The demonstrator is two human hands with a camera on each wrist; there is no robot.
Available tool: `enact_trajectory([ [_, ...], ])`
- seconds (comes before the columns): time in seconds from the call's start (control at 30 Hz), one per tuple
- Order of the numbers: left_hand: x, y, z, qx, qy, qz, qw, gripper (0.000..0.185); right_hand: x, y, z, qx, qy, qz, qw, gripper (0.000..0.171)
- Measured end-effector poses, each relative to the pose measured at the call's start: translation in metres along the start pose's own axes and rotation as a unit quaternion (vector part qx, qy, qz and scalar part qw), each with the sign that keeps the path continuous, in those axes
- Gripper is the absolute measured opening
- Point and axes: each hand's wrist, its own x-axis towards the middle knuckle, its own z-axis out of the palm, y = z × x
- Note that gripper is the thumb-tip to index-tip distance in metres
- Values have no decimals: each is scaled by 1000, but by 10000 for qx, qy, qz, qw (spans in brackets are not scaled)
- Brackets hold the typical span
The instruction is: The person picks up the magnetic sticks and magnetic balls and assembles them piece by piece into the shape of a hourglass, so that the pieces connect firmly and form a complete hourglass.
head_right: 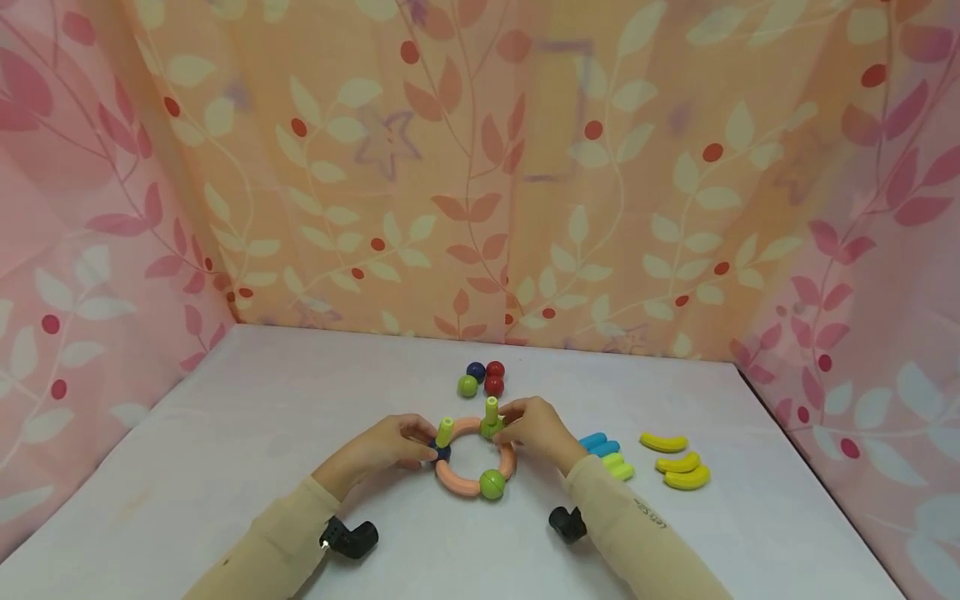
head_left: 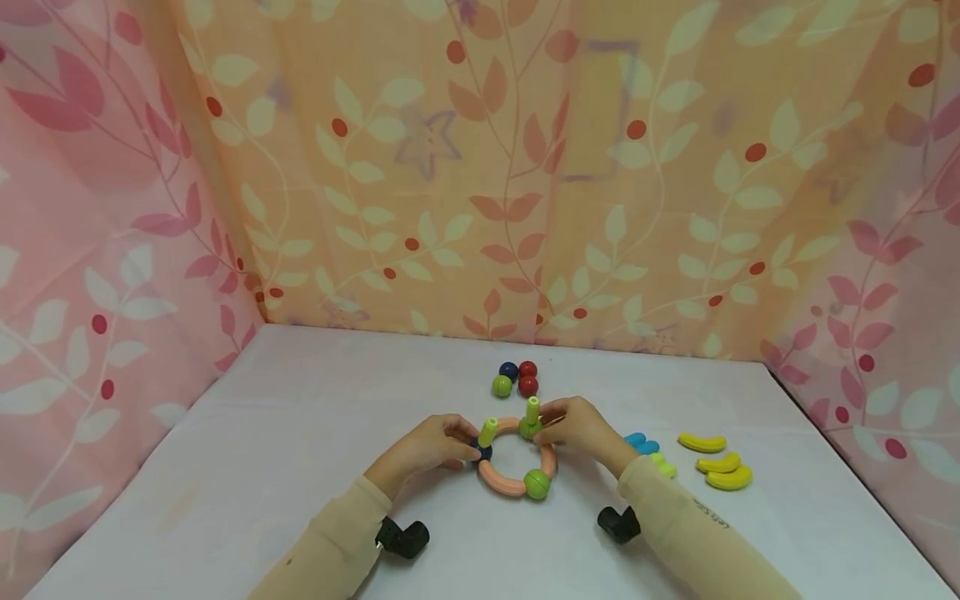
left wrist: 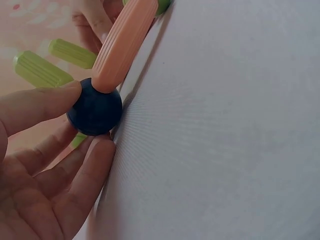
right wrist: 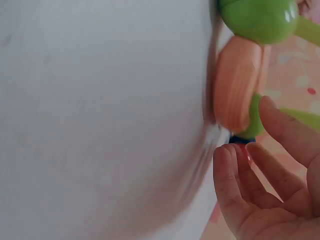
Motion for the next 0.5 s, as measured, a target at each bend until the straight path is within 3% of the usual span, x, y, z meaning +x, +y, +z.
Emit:
enact_trajectory([
  [0.27, 0, 0, 1, 65, -27, -17, 10000, 32, -14, 19, -41, -252, 174, 50, 9995, 39],
  [0.5, -1, 0, -1, 16, 53, -53, 10000, 39, -17, 42, -78, -250, 144, 148, 9995, 46],
])
